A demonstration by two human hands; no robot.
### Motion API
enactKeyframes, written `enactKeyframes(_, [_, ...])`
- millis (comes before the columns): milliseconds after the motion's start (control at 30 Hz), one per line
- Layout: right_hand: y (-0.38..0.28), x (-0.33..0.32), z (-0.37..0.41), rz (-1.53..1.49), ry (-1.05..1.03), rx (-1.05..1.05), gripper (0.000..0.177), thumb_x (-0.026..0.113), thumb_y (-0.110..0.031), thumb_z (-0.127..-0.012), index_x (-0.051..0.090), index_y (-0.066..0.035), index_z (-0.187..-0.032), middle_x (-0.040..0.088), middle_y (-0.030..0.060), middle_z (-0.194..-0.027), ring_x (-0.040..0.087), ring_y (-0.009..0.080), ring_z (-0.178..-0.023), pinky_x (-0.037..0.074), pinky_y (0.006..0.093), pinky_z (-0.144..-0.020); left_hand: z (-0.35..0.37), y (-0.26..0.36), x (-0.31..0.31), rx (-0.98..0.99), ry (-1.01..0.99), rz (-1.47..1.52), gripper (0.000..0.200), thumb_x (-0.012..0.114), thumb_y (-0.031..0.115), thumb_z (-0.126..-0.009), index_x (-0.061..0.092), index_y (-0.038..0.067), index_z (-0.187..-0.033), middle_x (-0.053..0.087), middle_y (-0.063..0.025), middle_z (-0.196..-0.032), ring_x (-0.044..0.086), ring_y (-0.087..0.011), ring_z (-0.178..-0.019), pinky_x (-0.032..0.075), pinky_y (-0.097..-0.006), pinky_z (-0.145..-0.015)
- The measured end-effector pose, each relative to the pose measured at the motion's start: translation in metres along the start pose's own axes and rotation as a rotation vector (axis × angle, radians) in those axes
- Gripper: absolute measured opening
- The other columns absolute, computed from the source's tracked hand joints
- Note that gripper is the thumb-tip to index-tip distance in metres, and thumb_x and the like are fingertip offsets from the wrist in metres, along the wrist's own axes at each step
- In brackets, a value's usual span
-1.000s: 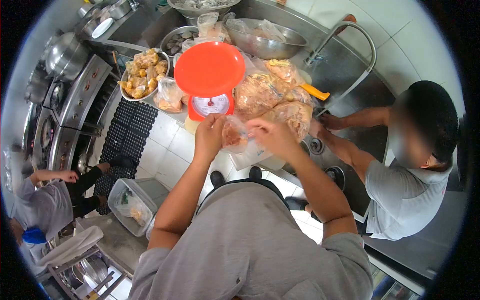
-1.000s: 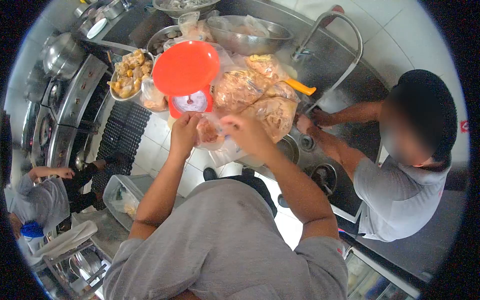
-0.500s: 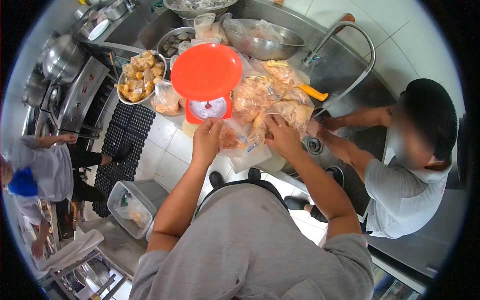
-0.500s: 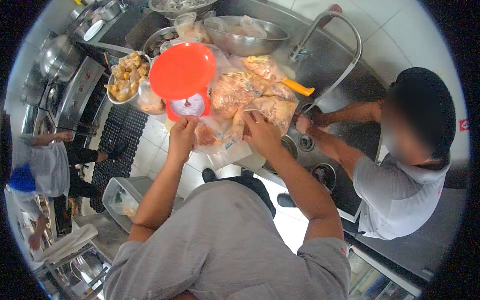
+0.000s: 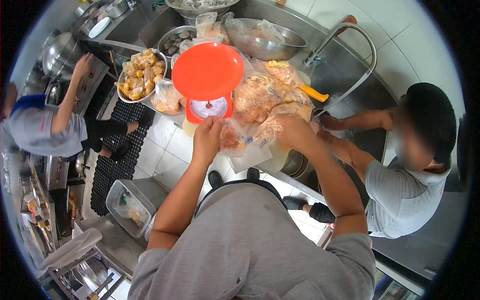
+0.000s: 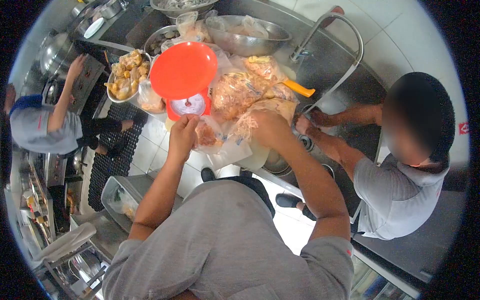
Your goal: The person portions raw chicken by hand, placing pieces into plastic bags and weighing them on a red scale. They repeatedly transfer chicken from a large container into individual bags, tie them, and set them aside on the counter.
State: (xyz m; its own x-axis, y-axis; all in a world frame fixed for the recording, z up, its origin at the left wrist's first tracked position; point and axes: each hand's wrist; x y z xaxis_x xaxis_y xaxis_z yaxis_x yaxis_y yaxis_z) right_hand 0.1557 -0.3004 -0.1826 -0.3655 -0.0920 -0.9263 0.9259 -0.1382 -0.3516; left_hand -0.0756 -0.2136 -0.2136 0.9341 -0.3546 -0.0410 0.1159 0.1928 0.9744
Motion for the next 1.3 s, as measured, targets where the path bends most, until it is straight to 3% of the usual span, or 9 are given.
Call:
enactKeyframes(500, [-0.084, -0.036, 0.006, -0.483, 0.193, -0.135, 0.032, 0.067, -0.011, -0.069, 0.056, -0.002, -0.097, 0.058, 0.0147, -0.089, 0.058, 0.0310, -0.085, 0.045, 0.0362, -0.072, -0.004, 0.007, -0.007, -0.053, -0.015, 0.065, 0.022, 0.051, 0.021, -0.092, 0.061, 0.002, -0.086, 0.047, 0.0030, -0.056, 0.039, -0.0041, -0.041, 0.031, -0.0214, -0.037])
enactKeyframes(600, [-0.094, -0.045, 0.001, -0.556, 0.139, -0.112, 0.033, 0.067, -0.013, -0.071, 0.055, -0.002, -0.100, 0.057, 0.0152, -0.091, 0.058, 0.0303, -0.087, 0.046, 0.0355, -0.075, -0.005, 0.003, -0.009, -0.043, -0.015, 0.079, 0.020, 0.051, 0.020, -0.091, 0.060, 0.003, -0.087, 0.050, 0.0024, -0.059, 0.040, -0.0040, -0.040, 0.030, -0.0210, -0.036])
enactKeyframes(700, [-0.099, -0.035, -0.010, -0.777, -0.219, 0.008, 0.037, 0.067, -0.013, -0.074, 0.055, -0.001, -0.107, 0.058, 0.0161, -0.095, 0.059, 0.0304, -0.086, 0.048, 0.0340, -0.077, -0.008, -0.002, -0.009, -0.029, -0.024, 0.103, 0.017, 0.052, 0.019, -0.091, 0.060, 0.004, -0.088, 0.051, 0.0023, -0.060, 0.038, -0.0043, -0.037, 0.028, -0.0206, -0.033])
enactKeyframes(800, [-0.094, 0.018, -0.017, -0.472, 0.168, -0.307, 0.039, 0.065, -0.014, -0.076, 0.055, -0.001, -0.112, 0.059, 0.0168, -0.098, 0.061, 0.0261, -0.081, 0.050, 0.0309, -0.074, -0.004, 0.008, -0.007, -0.029, -0.019, 0.087, 0.018, 0.052, 0.020, -0.091, 0.060, 0.004, -0.088, 0.052, 0.0016, -0.060, 0.039, -0.0046, -0.036, 0.029, -0.0210, -0.033])
enactKeyframes(833, [-0.094, 0.020, -0.014, -0.612, 0.051, -0.190, 0.036, 0.065, -0.022, -0.077, 0.058, -0.003, -0.107, 0.059, 0.0239, -0.100, 0.058, 0.0346, -0.095, 0.045, 0.0394, -0.084, -0.004, 0.009, -0.007, -0.033, -0.006, 0.067, 0.018, 0.052, 0.020, -0.091, 0.060, 0.004, -0.088, 0.052, 0.0012, -0.060, 0.039, -0.0047, -0.036, 0.029, -0.0213, -0.032])
enactKeyframes(933, [-0.081, 0.010, -0.006, -0.734, -0.015, -0.065, 0.035, 0.064, -0.021, -0.079, 0.059, -0.004, -0.108, 0.063, 0.0164, -0.089, 0.063, 0.0277, -0.078, 0.050, 0.0365, -0.074, -0.006, 0.005, -0.012, -0.059, 0.019, 0.060, 0.017, 0.052, 0.019, -0.091, 0.060, 0.004, -0.088, 0.053, 0.0008, -0.061, 0.039, -0.0044, -0.037, 0.029, -0.0209, -0.033])
enactKeyframes(1033, [-0.062, -0.019, 0.012, -0.472, -0.192, 0.063, 0.030, 0.065, -0.024, -0.078, 0.061, -0.007, -0.103, 0.063, 0.0167, -0.082, 0.062, 0.0323, -0.078, 0.050, 0.0386, -0.072, -0.008, -0.001, -0.016, -0.064, 0.012, 0.024, 0.018, 0.053, 0.019, -0.089, 0.061, 0.002, -0.091, 0.056, -0.0006, -0.066, 0.046, -0.0060, -0.045, 0.035, -0.0215, -0.038])
enactKeyframes(1133, [-0.038, 0.026, 0.025, -0.023, -0.136, -0.066, 0.028, 0.064, -0.025, -0.078, 0.061, -0.008, -0.099, 0.062, 0.0154, -0.079, 0.062, 0.0320, -0.076, 0.050, 0.0384, -0.068, -0.014, -0.021, -0.007, 0.078, 0.040, 0.029, 0.020, 0.055, 0.018, -0.087, 0.060, 0.001, -0.094, 0.060, -0.0028, -0.071, 0.051, -0.0087, -0.052, 0.041, -0.0238, -0.045])
enactKeyframes(1300, [-0.053, 0.084, 0.024, -0.100, 0.283, 0.024, 0.025, 0.065, -0.022, -0.073, 0.057, -0.008, -0.093, 0.060, 0.0150, -0.078, 0.060, 0.0340, -0.082, 0.048, 0.0422, -0.068, -0.011, -0.014, -0.008, 0.010, -0.038, -0.103, 0.014, 0.054, 0.014, -0.089, 0.059, 0.001, -0.091, 0.061, -0.0029, -0.078, 0.057, -0.0092, -0.067, 0.047, -0.0235, -0.057])
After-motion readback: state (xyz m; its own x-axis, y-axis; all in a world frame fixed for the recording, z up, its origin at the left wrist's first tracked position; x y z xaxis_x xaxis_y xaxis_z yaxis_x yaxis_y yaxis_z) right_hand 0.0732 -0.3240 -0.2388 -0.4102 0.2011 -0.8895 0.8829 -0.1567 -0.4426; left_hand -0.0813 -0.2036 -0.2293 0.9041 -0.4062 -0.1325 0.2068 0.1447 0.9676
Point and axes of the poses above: each hand's wrist, its own z-axis away from the middle knuckle, its own x-axis out of the palm, y = z × x
